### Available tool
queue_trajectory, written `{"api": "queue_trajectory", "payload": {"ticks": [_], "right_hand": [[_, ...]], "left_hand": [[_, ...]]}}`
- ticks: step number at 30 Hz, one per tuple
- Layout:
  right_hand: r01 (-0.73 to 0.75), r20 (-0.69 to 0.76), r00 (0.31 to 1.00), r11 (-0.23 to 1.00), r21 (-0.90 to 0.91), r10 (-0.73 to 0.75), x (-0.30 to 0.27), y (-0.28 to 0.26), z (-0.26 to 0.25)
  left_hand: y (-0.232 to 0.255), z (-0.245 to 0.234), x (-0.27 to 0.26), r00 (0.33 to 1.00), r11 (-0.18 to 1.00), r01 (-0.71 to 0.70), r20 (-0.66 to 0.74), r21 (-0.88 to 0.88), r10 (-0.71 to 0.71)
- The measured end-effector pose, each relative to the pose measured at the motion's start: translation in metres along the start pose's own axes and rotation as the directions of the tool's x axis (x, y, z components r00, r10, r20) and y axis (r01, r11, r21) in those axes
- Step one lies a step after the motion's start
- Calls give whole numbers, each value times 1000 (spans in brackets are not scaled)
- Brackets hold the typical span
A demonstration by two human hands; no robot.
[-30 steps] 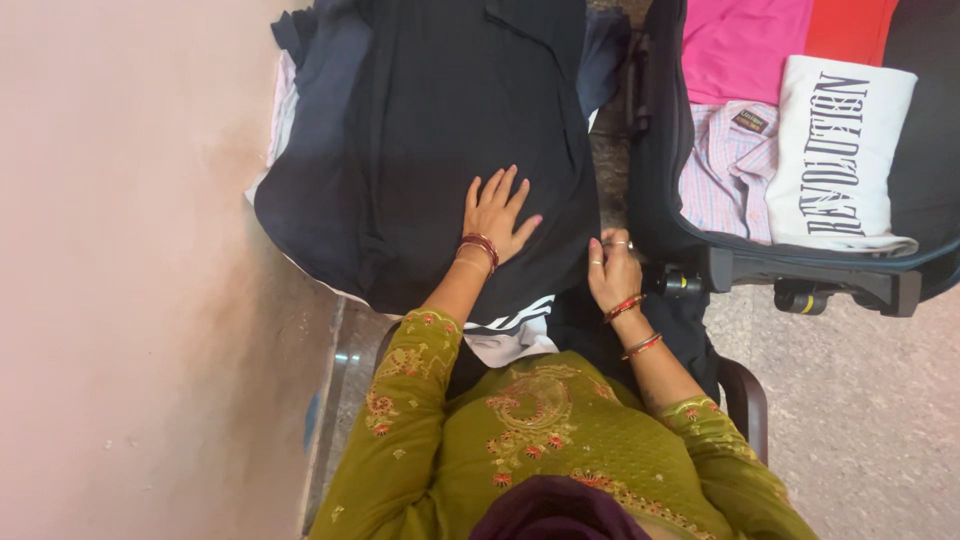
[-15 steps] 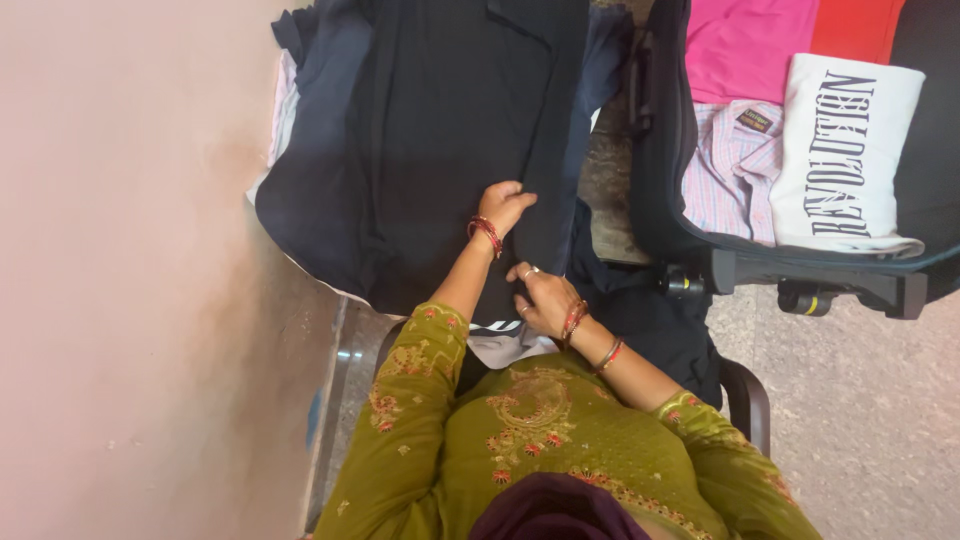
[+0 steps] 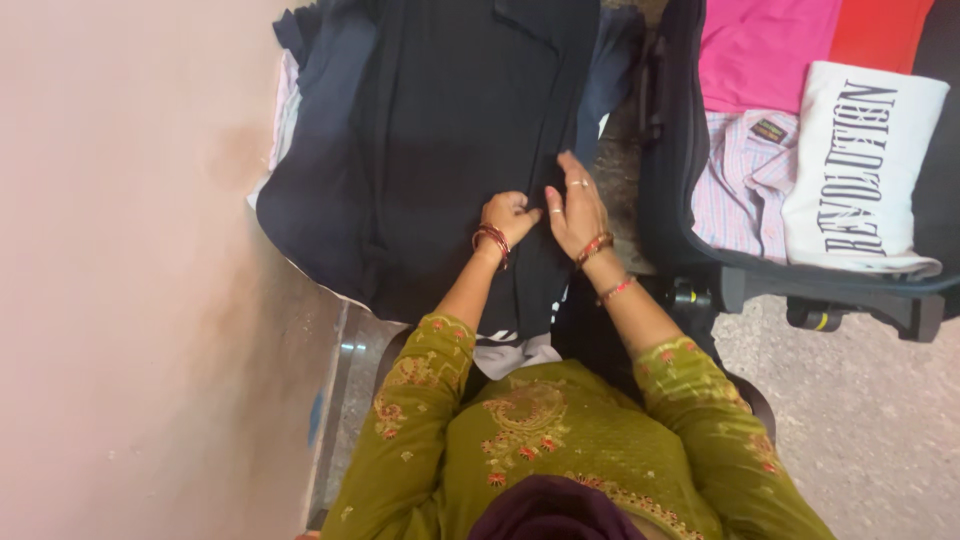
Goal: The person folds a white t-shirt and a black t-shirt by hand and places them inside an open suitcase.
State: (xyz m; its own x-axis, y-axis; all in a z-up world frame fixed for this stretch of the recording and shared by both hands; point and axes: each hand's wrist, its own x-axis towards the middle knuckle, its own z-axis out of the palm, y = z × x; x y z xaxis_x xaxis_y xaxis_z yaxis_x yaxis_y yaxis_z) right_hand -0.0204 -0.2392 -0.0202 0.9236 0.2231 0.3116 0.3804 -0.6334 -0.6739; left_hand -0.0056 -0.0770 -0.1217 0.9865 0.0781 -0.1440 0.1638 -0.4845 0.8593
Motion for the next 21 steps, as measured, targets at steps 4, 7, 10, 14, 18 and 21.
{"api": "queue_trajectory", "payload": {"ticks": [4, 7, 10, 14, 18, 21], "right_hand": [[91, 219, 974, 988, -124, -62, 14, 31, 29], [85, 273, 961, 984, -155, -40, 8, 43, 36], [97, 256, 966, 969, -228, -36, 4, 43, 35], [68, 247, 969, 963, -261, -2, 8, 32, 32], [73, 258, 966, 948, -309, 10, 13, 30, 31], [61, 271, 962, 950, -307, 26, 14, 29, 29]], "left_hand": [[27, -12, -9, 996, 983, 73, 37, 168, -81], [52, -17, -12, 994, 992, 50, -99, 115, -39], [73, -21, 2, 979, 991, 63, -198, 115, -39], [85, -23, 53, 960, 987, 47, -281, 151, -3], [78, -27, 150, 952, 990, 138, -275, 1, -132], [78, -26, 221, 893, 920, 181, -335, -346, -302]]}}
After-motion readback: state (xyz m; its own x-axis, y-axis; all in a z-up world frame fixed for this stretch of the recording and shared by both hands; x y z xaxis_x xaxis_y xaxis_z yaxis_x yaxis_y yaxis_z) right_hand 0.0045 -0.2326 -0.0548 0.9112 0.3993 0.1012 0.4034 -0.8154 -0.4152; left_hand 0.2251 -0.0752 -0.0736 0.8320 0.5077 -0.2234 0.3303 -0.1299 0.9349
